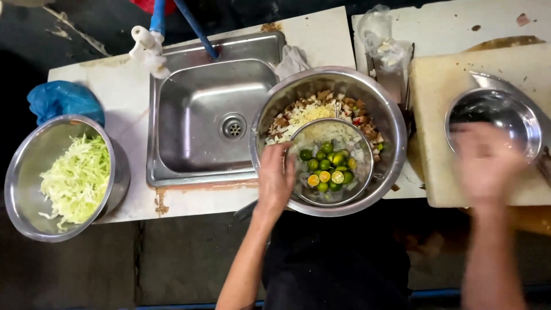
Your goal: The person squeezes small green limes by hand over a strainer placed inside a large metal bowl containing chopped ingredients. The person repeatedly picks up limes, squeezes them to extract juice, and places the squeezed halves into a separate small bowl.
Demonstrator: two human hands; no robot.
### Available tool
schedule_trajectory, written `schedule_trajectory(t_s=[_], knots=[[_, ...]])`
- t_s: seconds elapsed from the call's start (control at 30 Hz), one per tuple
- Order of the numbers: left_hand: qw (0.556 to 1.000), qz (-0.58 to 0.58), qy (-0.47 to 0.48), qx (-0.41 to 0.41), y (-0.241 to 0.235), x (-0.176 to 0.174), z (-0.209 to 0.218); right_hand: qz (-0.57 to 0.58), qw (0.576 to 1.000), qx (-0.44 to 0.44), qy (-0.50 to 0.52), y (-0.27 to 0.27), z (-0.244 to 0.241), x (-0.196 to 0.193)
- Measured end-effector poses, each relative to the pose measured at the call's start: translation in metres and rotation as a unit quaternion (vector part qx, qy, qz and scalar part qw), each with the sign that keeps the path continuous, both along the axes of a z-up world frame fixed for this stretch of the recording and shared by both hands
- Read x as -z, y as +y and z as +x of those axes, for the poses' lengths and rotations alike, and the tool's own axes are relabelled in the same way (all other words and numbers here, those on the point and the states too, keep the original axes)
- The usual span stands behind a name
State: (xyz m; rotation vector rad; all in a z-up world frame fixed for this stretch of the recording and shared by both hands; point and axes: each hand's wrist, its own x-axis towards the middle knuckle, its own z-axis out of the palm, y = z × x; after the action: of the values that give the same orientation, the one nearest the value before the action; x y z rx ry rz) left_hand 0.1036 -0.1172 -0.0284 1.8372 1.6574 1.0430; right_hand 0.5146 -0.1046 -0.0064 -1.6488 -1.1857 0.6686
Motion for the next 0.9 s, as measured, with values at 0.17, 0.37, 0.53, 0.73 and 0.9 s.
schedule_trajectory(t_s=[0.17, 0.37, 0.53, 0.73, 0.9], knots=[[0.996, -0.045, -0.047, 0.063, 0.019, 0.050, 0.030, -0.050, 0.951, -0.245, -0.180, -0.002, -0.151, 0.040], [0.983, -0.161, -0.042, 0.080, 0.051, 0.101, 0.053, -0.119, 0.892, -0.273, -0.340, 0.028, -0.178, 0.071], [0.922, -0.225, -0.308, 0.070, 0.043, 0.048, 0.051, -0.097, 0.960, -0.251, -0.075, 0.035, -0.177, 0.049], [0.868, -0.205, -0.447, 0.067, 0.053, 0.041, 0.038, -0.087, 0.964, -0.249, 0.028, 0.037, -0.185, 0.021], [0.889, -0.193, -0.413, 0.048, 0.059, 0.034, 0.048, 0.061, 0.946, -0.272, -0.166, 0.044, -0.177, 0.053]])
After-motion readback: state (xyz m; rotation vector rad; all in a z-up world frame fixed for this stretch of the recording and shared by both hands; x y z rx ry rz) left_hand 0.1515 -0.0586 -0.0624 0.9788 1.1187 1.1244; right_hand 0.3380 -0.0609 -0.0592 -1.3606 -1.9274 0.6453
